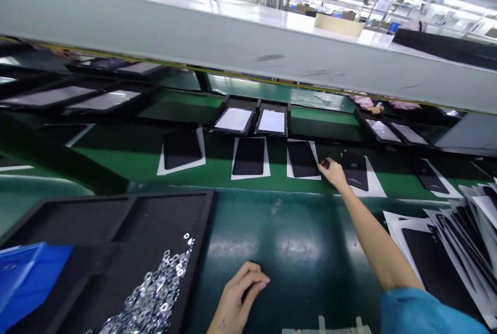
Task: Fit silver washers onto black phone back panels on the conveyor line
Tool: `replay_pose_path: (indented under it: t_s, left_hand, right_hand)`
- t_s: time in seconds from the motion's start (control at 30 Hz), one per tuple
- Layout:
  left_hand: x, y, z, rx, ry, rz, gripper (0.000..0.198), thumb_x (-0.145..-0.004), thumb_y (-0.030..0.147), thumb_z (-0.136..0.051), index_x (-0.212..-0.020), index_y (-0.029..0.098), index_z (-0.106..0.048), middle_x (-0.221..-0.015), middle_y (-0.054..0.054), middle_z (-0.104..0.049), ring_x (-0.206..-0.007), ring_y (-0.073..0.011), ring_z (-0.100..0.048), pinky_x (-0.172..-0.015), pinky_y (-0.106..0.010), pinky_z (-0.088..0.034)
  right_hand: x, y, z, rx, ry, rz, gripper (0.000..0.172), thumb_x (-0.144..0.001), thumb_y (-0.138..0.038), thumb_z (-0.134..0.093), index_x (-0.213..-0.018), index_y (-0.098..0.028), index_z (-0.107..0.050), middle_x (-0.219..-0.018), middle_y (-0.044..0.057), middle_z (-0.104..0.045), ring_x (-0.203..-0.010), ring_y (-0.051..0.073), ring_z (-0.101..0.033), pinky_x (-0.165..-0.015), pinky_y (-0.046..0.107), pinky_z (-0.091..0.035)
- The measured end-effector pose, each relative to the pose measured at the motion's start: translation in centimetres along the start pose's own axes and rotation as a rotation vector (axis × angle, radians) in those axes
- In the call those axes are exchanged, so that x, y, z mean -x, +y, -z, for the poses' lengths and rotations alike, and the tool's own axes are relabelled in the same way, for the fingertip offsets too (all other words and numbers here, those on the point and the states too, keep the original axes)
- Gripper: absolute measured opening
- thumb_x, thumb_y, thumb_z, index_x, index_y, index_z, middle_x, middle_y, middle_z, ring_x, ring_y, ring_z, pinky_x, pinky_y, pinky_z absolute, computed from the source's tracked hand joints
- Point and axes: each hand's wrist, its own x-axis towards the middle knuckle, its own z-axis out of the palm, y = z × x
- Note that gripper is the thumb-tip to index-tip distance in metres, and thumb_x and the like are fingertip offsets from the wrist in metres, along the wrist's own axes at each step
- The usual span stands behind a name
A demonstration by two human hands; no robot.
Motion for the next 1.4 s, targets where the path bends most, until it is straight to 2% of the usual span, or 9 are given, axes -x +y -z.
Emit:
replay_pose_path:
  t_s: [0.27,0.47,0.63,0.77,0.9,1.03,1.2,1.33,1.4]
  left_hand:
    - [1.4,-0.4,-1.3,-0.053,0.260,-0.001,0.025,-0.109,0.034,-0.060,-0.104,0.026,-0.083,-0.100,-0.009,-0.076,-0.085,-0.0194,-0.076,-0.080,-0.025,-0.064]
    - [0.0,-0.7,-1.2,0.037,0.288,0.047,0.023,-0.107,0.040,-0.064,-0.107,0.024,-0.080,-0.099,-0.008,-0.077,-0.065,-0.0162,-0.073,-0.063,-0.024,-0.064]
    - [-0.2,0.2,-1.2,0.058,0.272,0.085,0.026,-0.107,0.040,-0.062,-0.094,0.023,-0.077,-0.098,-0.007,-0.075,-0.072,-0.0167,-0.071,-0.066,-0.026,-0.063]
    - [-2.0,0.5,-0.6,0.191,0.352,0.176,0.030,-0.105,0.044,-0.064,-0.093,0.019,-0.074,-0.101,-0.008,-0.071,-0.077,-0.0172,-0.069,-0.062,-0.026,-0.063]
    - [-5.5,0.4,0.8,0.191,0.404,0.227,0.028,-0.101,0.046,-0.069,-0.099,0.019,-0.072,-0.096,-0.005,-0.071,-0.076,-0.0167,-0.068,-0.069,-0.028,-0.062]
    - [-8.3,0.7,2.6,0.079,0.332,0.300,0.027,-0.101,0.045,-0.067,-0.100,0.019,-0.073,-0.090,-0.004,-0.072,-0.081,-0.0187,-0.069,-0.070,-0.027,-0.057]
    - [-10.2,0.8,4.4,-0.118,0.190,0.277,0.022,-0.099,0.040,-0.068,-0.095,0.020,-0.076,-0.085,-0.003,-0.073,-0.077,-0.0178,-0.066,-0.071,-0.027,-0.050]
    - [-12.3,0.9,4.7,-0.142,0.093,0.291,0.019,-0.098,0.037,-0.069,-0.096,0.020,-0.076,-0.088,-0.003,-0.075,-0.079,-0.0185,-0.067,-0.074,-0.029,-0.051]
    - [-13.6,0.9,4.6,-0.178,0.031,0.278,0.017,-0.098,0.035,-0.068,-0.095,0.020,-0.076,-0.088,-0.003,-0.076,-0.080,-0.0185,-0.067,-0.076,-0.029,-0.051]
  right_hand:
    - [-3.8,-3.1,-0.8,0.081,-0.104,-0.114,0.027,-0.093,-0.033,-0.069,-0.111,-0.013,-0.072,-0.112,0.024,-0.076,-0.105,0.035,-0.074,-0.091,0.041,-0.054]
    - [-1.9,-4.1,2.6,-0.070,0.032,-0.009,0.042,-0.099,-0.032,-0.052,-0.136,-0.015,-0.059,-0.107,0.014,-0.076,-0.092,0.024,-0.070,-0.081,0.032,-0.052]
    - [3.9,-4.9,9.1,-0.235,0.039,0.306,0.023,-0.093,-0.037,-0.055,-0.100,-0.022,-0.071,-0.069,0.000,-0.064,-0.058,0.018,-0.055,-0.062,0.030,-0.040]
    - [12.0,-8.2,12.3,0.033,-0.087,0.607,0.011,-0.084,-0.026,-0.061,-0.079,-0.023,-0.070,-0.065,0.001,-0.067,-0.055,0.017,-0.055,-0.063,0.031,-0.033]
    - [20.5,-12.4,8.7,0.249,-0.430,0.855,0.007,-0.087,-0.025,-0.066,-0.084,-0.022,-0.071,-0.077,0.005,-0.077,-0.065,0.020,-0.066,-0.063,0.033,-0.034]
    - [23.8,-14.8,3.4,0.260,-0.628,0.943,0.014,-0.097,-0.029,-0.064,-0.089,-0.020,-0.072,-0.084,0.007,-0.078,-0.067,0.021,-0.067,-0.063,0.034,-0.036]
    - [19.2,-13.7,0.9,-0.533,-0.667,0.570,0.018,-0.102,-0.028,-0.060,-0.104,-0.024,-0.077,-0.080,0.001,-0.071,-0.069,0.016,-0.064,-0.066,0.029,-0.047]
    - [14.0,-9.7,-1.3,-1.513,-0.536,-0.024,0.018,-0.097,-0.042,-0.070,-0.094,-0.025,-0.070,-0.060,-0.009,-0.038,-0.044,0.008,-0.023,-0.037,0.017,-0.021]
    - [12.8,-7.9,-2.5,-1.820,-0.470,-0.149,0.016,-0.091,-0.037,-0.076,-0.094,-0.025,-0.066,-0.064,-0.009,-0.036,-0.045,0.006,-0.020,-0.035,0.013,-0.018]
